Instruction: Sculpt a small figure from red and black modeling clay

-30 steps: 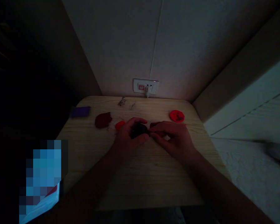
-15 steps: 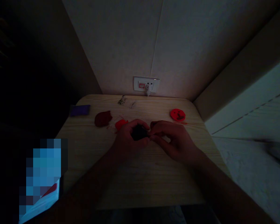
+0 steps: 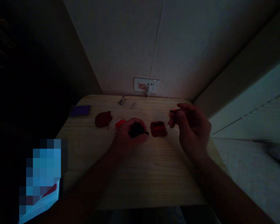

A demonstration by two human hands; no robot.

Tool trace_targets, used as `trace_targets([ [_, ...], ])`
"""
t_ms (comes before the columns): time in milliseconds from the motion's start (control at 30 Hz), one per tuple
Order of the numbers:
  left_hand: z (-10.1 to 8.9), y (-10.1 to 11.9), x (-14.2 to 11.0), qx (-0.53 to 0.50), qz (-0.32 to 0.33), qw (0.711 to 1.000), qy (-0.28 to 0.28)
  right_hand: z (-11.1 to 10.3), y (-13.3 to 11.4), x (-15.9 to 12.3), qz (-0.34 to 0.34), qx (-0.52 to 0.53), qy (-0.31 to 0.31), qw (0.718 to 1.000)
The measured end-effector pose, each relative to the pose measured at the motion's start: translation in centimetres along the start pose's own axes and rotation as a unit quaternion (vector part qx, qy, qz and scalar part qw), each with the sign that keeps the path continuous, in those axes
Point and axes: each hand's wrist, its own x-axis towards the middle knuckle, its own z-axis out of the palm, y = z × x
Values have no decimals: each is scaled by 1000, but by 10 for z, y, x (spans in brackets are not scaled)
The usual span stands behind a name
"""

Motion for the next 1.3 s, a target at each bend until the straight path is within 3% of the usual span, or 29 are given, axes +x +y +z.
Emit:
trace_targets([
  [200, 3, -1, -1, -88, -11, 996, -14, 0, 3, 0, 46, 13, -56, 997],
  [300, 3, 6, 2, -125, -5, 992, 9, 2, 3, -3, 71, 31, -63, 995],
  [567, -21, 40, 22, -142, 28, 964, 225, 8, -1, -3, 175, 114, -46, 977],
  [733, -35, 41, 56, -27, 46, 945, 322, 10, 2, -5, 201, 135, -74, 968],
  [900, -47, 29, 99, 194, 50, 938, 284, 11, 10, -8, 191, 152, -107, 964],
  [967, -55, 25, 113, 329, 63, 916, 222, 11, 15, -10, 184, 142, -125, 965],
  [1067, -65, 23, 127, 402, 66, 898, 167, 9, 20, -11, 156, 106, -160, 969],
  [1167, -68, 21, 132, 446, 81, 880, 146, 6, 19, -10, 85, 18, -184, 979],
  [1300, -66, 16, 133, 541, 106, 828, 97, 4, 13, -8, 12, -64, -176, 982],
])
